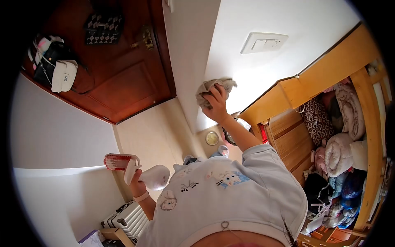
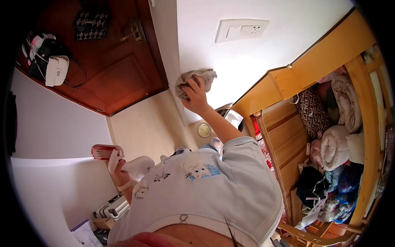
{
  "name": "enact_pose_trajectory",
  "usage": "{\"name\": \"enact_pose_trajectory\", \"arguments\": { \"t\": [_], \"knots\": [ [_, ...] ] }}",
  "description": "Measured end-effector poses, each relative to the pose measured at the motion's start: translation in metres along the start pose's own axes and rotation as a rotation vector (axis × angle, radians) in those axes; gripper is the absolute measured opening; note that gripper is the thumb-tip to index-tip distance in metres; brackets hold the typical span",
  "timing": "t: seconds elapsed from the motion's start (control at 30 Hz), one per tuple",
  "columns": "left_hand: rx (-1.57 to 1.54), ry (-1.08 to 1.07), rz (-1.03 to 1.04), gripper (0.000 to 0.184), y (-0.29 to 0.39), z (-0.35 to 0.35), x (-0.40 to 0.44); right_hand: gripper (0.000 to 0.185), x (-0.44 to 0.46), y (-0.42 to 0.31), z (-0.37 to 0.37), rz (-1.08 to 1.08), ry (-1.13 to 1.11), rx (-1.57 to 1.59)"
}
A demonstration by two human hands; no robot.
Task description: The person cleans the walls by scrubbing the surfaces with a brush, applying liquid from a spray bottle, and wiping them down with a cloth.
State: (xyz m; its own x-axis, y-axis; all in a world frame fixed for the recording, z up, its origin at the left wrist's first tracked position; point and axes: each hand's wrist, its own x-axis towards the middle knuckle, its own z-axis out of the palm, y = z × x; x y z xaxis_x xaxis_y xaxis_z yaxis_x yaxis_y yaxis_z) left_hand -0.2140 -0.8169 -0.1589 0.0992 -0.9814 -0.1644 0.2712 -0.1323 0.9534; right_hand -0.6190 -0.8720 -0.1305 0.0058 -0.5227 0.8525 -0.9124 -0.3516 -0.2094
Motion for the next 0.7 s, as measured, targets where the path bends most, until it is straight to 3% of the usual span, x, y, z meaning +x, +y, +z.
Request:
{"name": "enact_pose_trajectory", "arguments": {
  "t": [0.03,0.1,0.13,0.23,0.3,0.33,0.43,0.5,0.53,0.57,0.6,0.7],
  "knots": [
    [-0.001,-0.001,0.003,0.050,0.004,0.000,0.001,0.043,-0.005,0.000,-0.002,-0.002,0.003,-0.001],
    [-0.046,-0.033,0.035,0.051,0.012,0.002,0.002,0.045,-0.006,0.000,-0.009,0.393,0.262,0.496],
    [-0.035,-0.032,0.025,0.051,0.018,0.002,-0.001,0.044,0.022,-0.011,-0.029,0.353,0.283,0.572],
    [-0.020,-0.033,0.064,0.051,0.026,0.012,0.004,0.045,0.107,-0.021,-0.074,-0.117,0.418,0.524],
    [0.049,-0.046,0.094,0.051,0.022,0.010,0.007,0.047,0.151,-0.017,-0.088,-0.236,0.440,0.459],
    [0.056,-0.054,0.085,0.051,0.019,0.011,0.006,0.049,0.163,-0.016,-0.091,-0.075,0.393,0.431],
    [0.065,-0.030,0.058,0.052,0.010,0.011,0.008,0.058,0.159,-0.001,-0.065,-0.053,0.519,0.375],
    [-0.006,-0.047,0.052,0.051,0.003,0.010,0.008,0.057,0.125,-0.002,-0.053,0.209,0.565,0.641],
    [-0.004,-0.049,0.051,0.051,0.004,0.013,0.006,0.056,0.105,0.006,-0.045,0.216,0.536,0.619],
    [-0.043,-0.028,0.035,0.051,0.008,0.018,0.001,0.056,0.084,0.012,-0.036,0.220,0.496,0.385],
    [-0.086,-0.005,0.020,0.051,0.009,0.022,-0.001,0.053,0.069,0.008,-0.034,0.324,0.441,0.313],
    [-0.113,-0.014,0.014,0.052,0.008,0.021,-0.002,0.050,0.024,0.022,-0.025,0.432,0.441,0.342]
  ]
}}
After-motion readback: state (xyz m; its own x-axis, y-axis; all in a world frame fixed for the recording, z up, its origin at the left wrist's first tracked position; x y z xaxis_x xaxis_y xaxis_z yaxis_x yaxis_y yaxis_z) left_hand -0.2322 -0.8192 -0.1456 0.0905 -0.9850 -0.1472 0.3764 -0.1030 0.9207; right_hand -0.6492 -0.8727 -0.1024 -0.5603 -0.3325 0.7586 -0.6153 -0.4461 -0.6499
